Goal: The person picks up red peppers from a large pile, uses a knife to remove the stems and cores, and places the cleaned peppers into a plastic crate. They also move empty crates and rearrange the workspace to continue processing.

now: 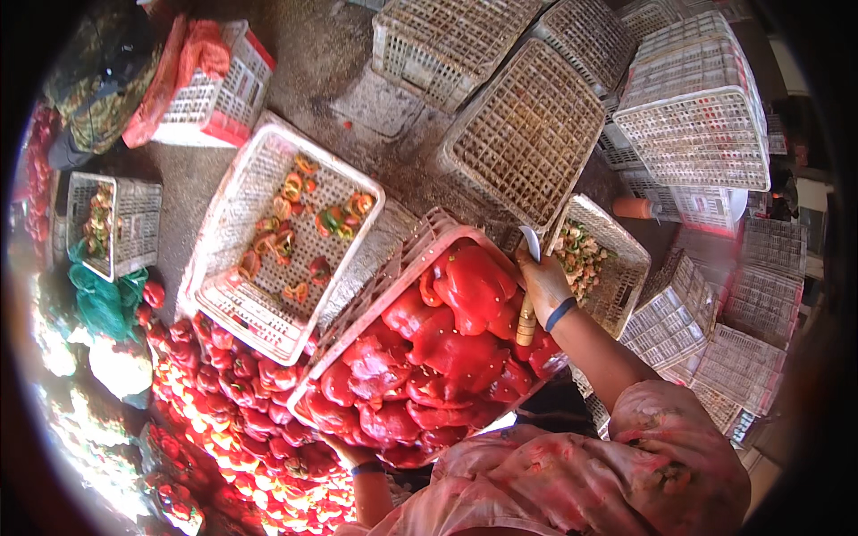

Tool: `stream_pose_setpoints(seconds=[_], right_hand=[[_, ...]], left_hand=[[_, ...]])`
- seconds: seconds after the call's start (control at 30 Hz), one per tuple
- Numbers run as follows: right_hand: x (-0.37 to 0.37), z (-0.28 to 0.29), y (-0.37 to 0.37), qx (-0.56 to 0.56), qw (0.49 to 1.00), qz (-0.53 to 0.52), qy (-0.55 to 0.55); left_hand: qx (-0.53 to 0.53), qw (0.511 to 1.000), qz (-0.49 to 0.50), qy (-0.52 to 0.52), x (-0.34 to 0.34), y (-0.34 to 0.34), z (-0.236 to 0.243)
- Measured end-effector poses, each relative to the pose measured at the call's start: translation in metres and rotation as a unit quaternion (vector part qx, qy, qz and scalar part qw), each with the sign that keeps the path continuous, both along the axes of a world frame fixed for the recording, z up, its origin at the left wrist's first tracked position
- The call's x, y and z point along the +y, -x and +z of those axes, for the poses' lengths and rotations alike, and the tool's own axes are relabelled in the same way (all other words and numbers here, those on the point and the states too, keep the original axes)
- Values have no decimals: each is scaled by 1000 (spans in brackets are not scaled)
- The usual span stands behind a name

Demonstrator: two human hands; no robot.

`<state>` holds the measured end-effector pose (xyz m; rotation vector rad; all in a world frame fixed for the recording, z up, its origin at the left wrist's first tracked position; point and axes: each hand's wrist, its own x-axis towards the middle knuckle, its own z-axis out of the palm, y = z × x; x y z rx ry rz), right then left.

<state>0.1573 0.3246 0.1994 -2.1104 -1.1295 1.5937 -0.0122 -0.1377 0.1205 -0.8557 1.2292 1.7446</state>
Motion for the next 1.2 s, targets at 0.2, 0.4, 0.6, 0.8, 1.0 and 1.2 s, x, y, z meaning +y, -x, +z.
stream_pose_setpoints(seconds=[0.2,0.4,0.6,0.8,1.0,1.2], right_hand=[[63,69,-13,3,1000,-13,19],[149,75,-31,40,998,-43,-27],[258,43,-48,-57,994,9,-90],[368,-20,-69,-142,958,165,-187],[485,10,-9,-100,971,158,-152],[598,-5,59,-184,910,250,-274]], left_hand=[[-14,997,-40,-66,72,5,92],[-38,992,-49,-114,145,18,118],[6,996,-83,-21,298,13,131],[33,997,-65,11,400,10,136],[20,998,-58,20,483,-11,132],[107,990,-62,-74,558,-10,101]])
